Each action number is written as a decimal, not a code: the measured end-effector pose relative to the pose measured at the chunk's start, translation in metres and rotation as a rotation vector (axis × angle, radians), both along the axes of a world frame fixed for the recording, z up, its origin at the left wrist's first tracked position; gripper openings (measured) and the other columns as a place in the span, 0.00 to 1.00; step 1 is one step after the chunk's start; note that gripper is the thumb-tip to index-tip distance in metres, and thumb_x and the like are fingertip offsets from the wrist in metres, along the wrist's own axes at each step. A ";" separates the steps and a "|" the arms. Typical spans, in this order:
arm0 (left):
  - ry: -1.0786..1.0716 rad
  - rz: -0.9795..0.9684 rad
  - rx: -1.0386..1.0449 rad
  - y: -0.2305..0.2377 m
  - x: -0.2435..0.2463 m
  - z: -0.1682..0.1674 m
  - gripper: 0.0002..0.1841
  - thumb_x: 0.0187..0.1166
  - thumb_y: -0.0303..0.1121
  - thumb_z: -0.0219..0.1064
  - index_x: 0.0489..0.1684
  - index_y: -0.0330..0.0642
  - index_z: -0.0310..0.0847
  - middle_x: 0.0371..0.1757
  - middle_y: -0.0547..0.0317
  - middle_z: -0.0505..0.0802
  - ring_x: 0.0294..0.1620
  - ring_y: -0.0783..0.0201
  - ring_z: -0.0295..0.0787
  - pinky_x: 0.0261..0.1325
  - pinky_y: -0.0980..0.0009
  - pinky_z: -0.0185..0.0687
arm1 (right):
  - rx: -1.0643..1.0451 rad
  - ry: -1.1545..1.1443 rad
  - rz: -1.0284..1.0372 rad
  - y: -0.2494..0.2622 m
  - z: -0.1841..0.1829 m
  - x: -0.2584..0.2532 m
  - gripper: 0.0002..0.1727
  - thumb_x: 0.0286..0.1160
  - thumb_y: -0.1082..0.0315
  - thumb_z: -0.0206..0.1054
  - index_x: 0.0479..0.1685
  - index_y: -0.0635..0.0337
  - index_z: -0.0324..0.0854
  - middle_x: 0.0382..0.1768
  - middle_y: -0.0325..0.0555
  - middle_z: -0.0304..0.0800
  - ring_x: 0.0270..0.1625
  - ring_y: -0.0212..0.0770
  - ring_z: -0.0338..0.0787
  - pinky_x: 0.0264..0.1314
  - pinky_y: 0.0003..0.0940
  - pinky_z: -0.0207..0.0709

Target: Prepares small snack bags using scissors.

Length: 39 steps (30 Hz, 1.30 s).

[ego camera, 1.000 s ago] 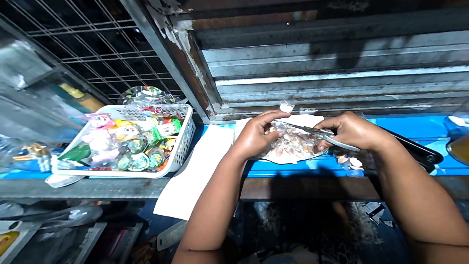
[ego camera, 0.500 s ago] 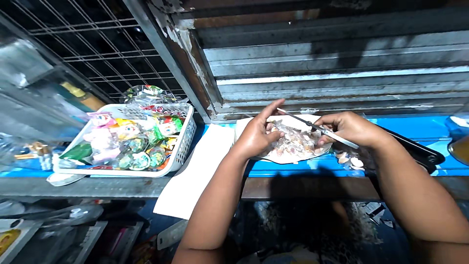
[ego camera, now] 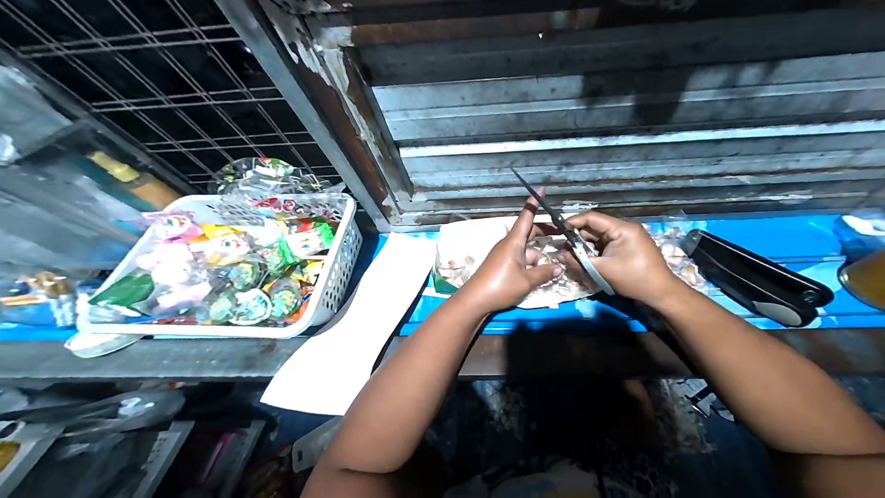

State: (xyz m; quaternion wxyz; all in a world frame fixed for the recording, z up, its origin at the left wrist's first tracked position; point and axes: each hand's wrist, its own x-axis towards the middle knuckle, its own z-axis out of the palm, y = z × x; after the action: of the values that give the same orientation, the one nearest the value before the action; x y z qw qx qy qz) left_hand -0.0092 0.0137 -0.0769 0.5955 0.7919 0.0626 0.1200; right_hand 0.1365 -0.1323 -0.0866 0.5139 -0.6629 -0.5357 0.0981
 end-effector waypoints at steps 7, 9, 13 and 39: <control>-0.010 -0.112 -0.100 0.011 -0.004 0.001 0.56 0.71 0.11 0.65 0.97 0.61 0.31 0.67 0.58 0.87 0.32 0.70 0.89 0.39 0.75 0.88 | 0.058 -0.032 -0.044 -0.003 0.006 0.010 0.21 0.65 0.71 0.79 0.59 0.60 0.84 0.34 0.34 0.92 0.29 0.19 0.85 0.35 0.17 0.81; -0.018 -0.096 -0.082 0.011 -0.003 0.000 0.57 0.70 0.10 0.67 0.97 0.61 0.34 0.63 0.57 0.88 0.31 0.70 0.88 0.39 0.75 0.89 | 0.095 -0.045 -0.047 -0.004 0.006 0.012 0.20 0.65 0.72 0.78 0.58 0.62 0.84 0.33 0.35 0.91 0.28 0.19 0.83 0.33 0.16 0.79; -0.049 -0.059 -0.039 0.009 -0.003 0.000 0.57 0.69 0.09 0.67 0.97 0.59 0.35 0.62 0.58 0.88 0.24 0.73 0.82 0.32 0.78 0.84 | 0.115 -0.052 -0.051 -0.004 0.006 0.016 0.21 0.65 0.73 0.78 0.59 0.62 0.84 0.33 0.37 0.91 0.28 0.20 0.83 0.33 0.16 0.79; -0.361 0.167 1.215 -0.031 0.025 0.011 0.18 0.78 0.32 0.65 0.61 0.32 0.87 0.58 0.39 0.92 0.62 0.40 0.87 0.66 0.44 0.79 | 0.607 -0.600 -0.562 -0.036 0.040 0.077 0.19 0.61 0.77 0.76 0.55 0.64 0.91 0.48 0.52 0.97 0.46 0.45 0.96 0.46 0.42 0.89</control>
State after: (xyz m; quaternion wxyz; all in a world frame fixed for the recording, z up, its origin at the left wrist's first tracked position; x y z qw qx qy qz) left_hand 0.0161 -0.0174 -0.0657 0.0303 0.9481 -0.0564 0.3116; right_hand 0.2134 -0.1680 -0.0467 0.5135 -0.6011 -0.4650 -0.3985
